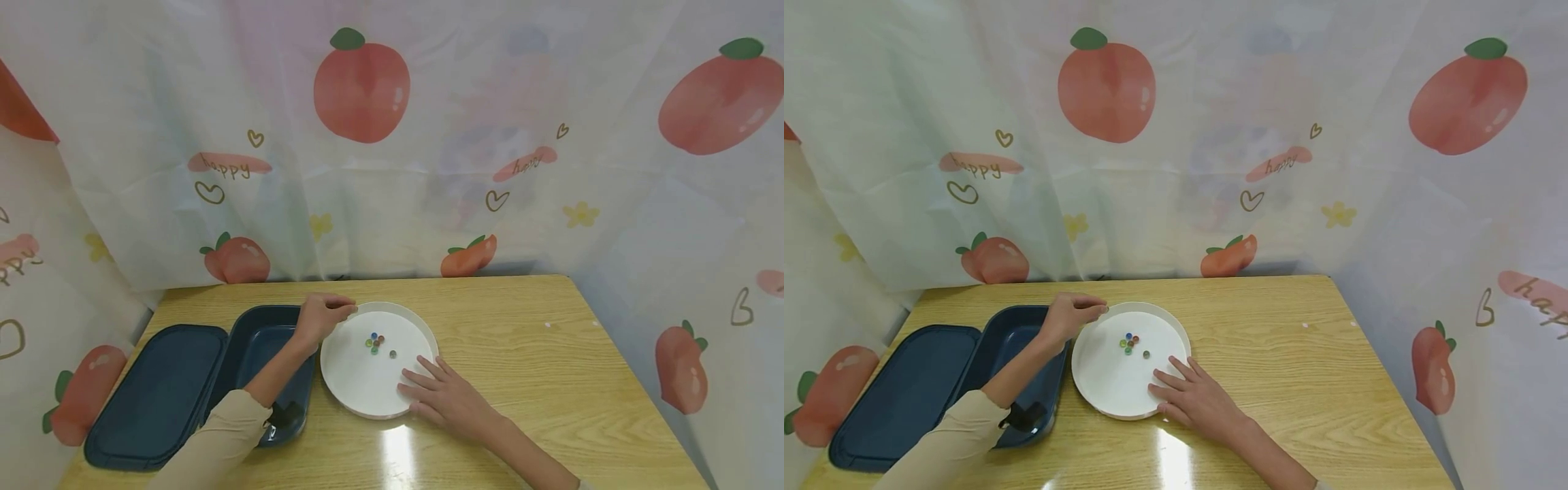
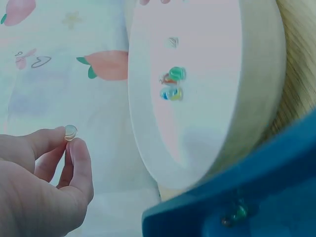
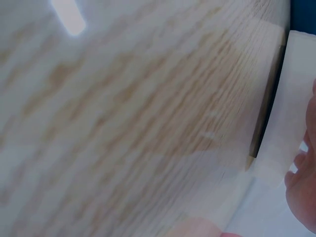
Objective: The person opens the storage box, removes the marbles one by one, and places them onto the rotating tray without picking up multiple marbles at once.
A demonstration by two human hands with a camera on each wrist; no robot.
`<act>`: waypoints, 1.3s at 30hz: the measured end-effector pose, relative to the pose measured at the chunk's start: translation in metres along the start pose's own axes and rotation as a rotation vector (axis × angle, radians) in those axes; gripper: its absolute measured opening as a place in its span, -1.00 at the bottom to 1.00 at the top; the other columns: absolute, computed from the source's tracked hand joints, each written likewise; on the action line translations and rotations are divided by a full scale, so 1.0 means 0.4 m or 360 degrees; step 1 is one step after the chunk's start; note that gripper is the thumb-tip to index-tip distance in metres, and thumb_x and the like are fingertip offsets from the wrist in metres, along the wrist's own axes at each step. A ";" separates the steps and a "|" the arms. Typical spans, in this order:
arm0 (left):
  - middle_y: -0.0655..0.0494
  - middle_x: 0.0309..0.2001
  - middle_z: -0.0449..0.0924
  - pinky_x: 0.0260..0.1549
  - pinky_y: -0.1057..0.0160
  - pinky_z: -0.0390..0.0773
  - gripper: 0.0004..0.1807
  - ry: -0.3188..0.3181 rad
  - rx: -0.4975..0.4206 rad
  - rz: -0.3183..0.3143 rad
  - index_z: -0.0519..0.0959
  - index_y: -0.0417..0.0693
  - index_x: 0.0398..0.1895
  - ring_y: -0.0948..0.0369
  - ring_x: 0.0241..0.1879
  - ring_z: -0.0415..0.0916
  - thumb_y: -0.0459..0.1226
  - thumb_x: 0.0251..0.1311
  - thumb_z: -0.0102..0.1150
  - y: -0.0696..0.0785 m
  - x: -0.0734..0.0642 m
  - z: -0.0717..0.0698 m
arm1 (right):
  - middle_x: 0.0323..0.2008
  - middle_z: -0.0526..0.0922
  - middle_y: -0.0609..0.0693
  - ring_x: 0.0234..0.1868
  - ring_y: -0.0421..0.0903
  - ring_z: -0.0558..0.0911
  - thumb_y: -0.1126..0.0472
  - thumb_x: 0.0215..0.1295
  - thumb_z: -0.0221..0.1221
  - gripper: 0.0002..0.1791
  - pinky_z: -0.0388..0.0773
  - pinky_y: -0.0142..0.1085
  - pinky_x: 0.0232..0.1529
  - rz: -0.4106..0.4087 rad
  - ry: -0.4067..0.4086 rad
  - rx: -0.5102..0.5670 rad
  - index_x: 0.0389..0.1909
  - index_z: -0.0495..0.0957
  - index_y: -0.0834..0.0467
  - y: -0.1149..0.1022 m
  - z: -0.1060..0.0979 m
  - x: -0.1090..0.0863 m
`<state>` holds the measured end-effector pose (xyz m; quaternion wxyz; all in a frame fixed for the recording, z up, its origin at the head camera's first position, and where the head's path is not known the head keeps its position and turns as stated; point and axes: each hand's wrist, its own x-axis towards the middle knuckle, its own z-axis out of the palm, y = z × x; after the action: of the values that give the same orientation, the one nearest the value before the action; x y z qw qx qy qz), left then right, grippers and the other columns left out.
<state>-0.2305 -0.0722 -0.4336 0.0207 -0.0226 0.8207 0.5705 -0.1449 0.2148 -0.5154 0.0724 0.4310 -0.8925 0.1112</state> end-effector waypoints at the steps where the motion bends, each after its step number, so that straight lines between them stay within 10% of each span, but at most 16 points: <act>1: -0.06 -0.16 0.71 -0.04 -0.02 0.61 -0.79 -0.0008 -0.0019 0.0000 0.73 -0.27 -0.09 0.00 -0.11 0.68 -0.34 0.26 0.33 0.000 0.000 0.005 | 0.37 0.43 -0.10 0.46 0.12 0.24 -0.07 0.55 0.00 -0.57 0.15 0.15 0.37 0.0001 -0.0002 0.0001 0.31 0.54 -0.08 0.000 -0.001 0.000; 25: -0.04 -0.22 0.72 -0.09 0.10 0.64 -0.84 0.0041 -0.0147 -0.0171 0.74 -0.27 -0.16 0.07 -0.17 0.68 -0.37 0.24 0.35 -0.036 0.021 0.094 | 0.39 0.40 -0.13 0.48 0.08 0.20 -0.08 0.55 0.01 -0.57 0.10 0.12 0.40 0.0025 0.0004 0.0029 0.33 0.52 -0.10 0.004 0.002 -0.002; 39: 0.04 -0.31 0.71 -0.33 0.32 0.57 -0.91 0.0091 0.0033 -0.0255 0.77 -0.18 -0.27 0.20 -0.36 0.57 -0.34 0.21 0.37 -0.078 0.038 0.120 | 0.39 0.40 -0.14 0.48 0.08 0.20 -0.08 0.55 0.00 -0.57 0.09 0.12 0.40 0.0028 -0.0002 0.0049 0.33 0.52 -0.10 0.003 0.002 -0.003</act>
<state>-0.2435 -0.0383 -0.4806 0.0431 -0.1042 0.8224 0.5576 -0.1451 0.2163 -0.5167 0.0641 0.4242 -0.8946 0.1252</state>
